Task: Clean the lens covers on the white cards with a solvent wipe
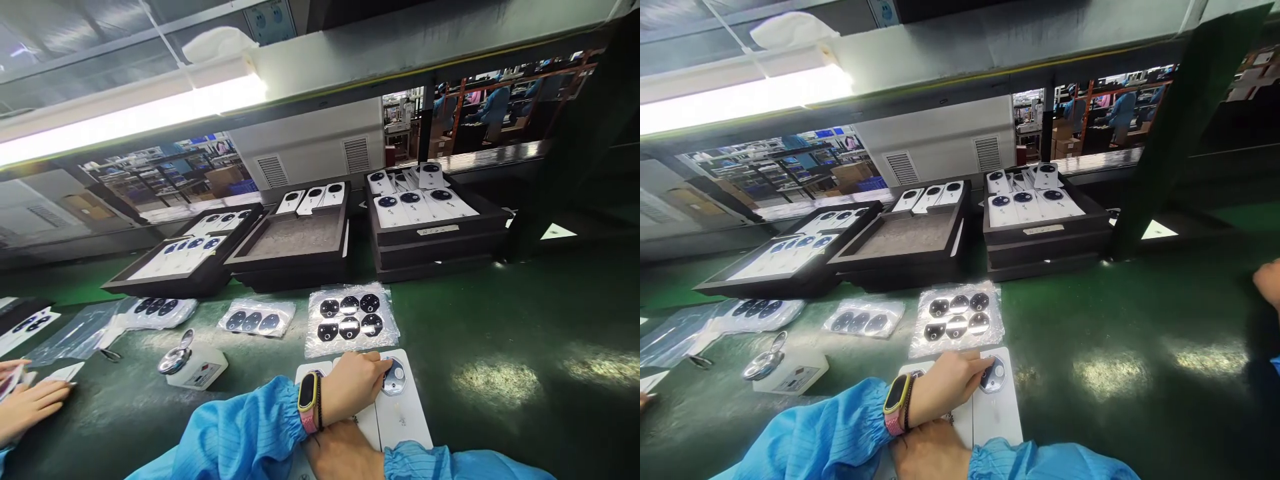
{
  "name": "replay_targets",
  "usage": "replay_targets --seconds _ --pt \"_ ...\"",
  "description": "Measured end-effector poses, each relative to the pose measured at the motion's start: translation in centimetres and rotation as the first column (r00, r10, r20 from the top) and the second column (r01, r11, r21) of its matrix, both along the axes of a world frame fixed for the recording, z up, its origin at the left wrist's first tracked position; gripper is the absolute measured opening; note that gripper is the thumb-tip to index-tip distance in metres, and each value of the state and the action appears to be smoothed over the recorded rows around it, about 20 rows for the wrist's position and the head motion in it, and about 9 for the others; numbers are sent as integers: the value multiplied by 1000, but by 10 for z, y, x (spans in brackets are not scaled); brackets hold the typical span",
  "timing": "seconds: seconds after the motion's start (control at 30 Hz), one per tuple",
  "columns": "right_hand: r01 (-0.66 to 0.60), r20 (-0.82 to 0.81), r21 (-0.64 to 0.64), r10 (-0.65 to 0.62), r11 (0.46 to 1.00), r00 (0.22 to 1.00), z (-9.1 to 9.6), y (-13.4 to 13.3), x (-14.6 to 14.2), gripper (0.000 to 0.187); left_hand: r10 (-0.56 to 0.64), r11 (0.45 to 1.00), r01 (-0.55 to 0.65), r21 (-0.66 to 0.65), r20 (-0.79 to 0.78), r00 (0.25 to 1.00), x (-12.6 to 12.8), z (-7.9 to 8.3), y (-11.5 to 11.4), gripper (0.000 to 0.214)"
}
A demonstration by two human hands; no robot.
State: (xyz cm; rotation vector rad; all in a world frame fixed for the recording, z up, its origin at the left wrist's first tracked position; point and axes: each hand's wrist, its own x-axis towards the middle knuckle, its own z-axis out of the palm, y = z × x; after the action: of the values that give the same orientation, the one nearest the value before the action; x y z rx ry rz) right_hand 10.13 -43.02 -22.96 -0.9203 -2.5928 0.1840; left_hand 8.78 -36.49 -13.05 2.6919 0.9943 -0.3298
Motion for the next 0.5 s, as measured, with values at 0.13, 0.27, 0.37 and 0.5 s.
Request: replay_targets --seconds 0.13,0.27,0.37,0.5 --pt "69 16 -37 -69 997 998 -2 -2 -4 26 5 1000 -5 2 -24 1000 0 3 -1 27" --pt "65 15 -54 -64 996 998 0 -3 -3 24 16 1000 -16 1 -27 1000 -4 4 -1 26" --pt "57 24 -62 -55 996 998 4 -3 1 27 12 1000 -12 -8 -17 1000 -3 4 0 26" --pt "32 53 -73 -28 997 998 6 -2 3 32 19 1000 -19 -9 1 1000 0 2 1 26"
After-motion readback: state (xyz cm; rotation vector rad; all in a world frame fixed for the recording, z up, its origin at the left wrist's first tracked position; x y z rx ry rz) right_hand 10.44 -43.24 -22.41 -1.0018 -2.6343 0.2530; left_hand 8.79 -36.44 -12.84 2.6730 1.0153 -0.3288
